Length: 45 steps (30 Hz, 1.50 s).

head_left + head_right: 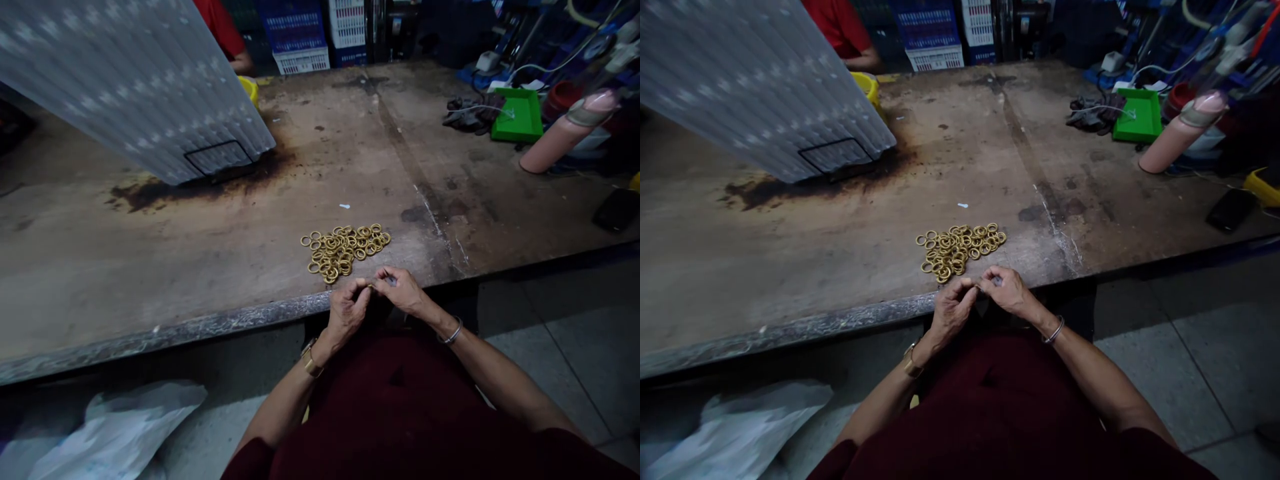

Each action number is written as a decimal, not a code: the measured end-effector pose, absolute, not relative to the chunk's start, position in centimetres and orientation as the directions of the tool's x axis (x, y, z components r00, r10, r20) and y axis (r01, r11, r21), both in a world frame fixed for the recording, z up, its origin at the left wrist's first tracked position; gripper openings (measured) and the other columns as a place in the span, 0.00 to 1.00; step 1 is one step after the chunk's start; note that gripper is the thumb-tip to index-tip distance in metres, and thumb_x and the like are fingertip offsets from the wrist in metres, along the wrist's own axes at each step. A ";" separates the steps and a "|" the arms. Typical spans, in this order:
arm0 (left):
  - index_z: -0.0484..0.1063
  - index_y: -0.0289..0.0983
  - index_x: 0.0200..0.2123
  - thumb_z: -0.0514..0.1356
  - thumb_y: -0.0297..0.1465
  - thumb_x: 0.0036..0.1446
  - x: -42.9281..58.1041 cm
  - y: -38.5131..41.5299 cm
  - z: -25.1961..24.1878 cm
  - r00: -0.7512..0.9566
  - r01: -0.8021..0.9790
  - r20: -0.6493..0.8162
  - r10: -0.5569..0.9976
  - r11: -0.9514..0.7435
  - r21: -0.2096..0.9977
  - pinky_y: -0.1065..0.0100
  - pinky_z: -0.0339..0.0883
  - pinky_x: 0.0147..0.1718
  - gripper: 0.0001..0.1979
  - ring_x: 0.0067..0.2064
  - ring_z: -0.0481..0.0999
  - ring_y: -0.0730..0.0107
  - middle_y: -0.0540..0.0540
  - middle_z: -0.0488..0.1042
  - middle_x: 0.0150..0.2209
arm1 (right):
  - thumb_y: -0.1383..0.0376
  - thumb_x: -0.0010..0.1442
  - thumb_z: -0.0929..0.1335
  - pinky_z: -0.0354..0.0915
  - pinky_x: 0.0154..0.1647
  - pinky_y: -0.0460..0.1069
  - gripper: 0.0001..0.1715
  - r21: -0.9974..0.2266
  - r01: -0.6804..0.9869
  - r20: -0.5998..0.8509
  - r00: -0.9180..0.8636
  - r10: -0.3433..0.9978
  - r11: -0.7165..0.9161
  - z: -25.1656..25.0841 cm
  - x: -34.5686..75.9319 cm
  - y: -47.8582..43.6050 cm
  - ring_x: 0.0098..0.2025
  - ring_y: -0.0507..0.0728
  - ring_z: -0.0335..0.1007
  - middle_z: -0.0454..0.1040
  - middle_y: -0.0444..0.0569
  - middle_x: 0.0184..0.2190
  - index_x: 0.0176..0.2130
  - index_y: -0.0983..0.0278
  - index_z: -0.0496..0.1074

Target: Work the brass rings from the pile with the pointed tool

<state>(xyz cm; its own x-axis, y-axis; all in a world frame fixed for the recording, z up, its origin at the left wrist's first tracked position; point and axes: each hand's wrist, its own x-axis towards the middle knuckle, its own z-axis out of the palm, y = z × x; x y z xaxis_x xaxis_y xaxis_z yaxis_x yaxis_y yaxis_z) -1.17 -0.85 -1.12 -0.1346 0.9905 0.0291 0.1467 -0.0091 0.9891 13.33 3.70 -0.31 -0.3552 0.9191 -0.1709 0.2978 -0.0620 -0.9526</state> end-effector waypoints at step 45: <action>0.66 0.34 0.28 0.68 0.35 0.45 -1.6 -1.6 -0.6 0.193 -0.629 -0.409 0.892 0.433 0.646 0.73 0.67 0.21 0.15 0.27 0.75 0.71 0.43 0.76 0.31 | 0.65 0.60 0.61 0.60 0.42 0.49 0.25 -0.376 0.856 0.012 -0.379 0.925 0.355 -1.8 12.0 8.6 0.47 0.59 0.70 0.72 0.52 0.53 0.57 0.60 0.63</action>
<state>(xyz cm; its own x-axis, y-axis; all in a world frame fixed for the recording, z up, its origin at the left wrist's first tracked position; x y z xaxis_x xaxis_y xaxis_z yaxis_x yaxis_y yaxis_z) -1.59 -1.56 -0.59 0.1935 0.8918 -0.4090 -0.6286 0.4328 0.6463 11.99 8.63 -1.81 -0.3792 0.9253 0.0117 0.8559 0.3555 -0.3757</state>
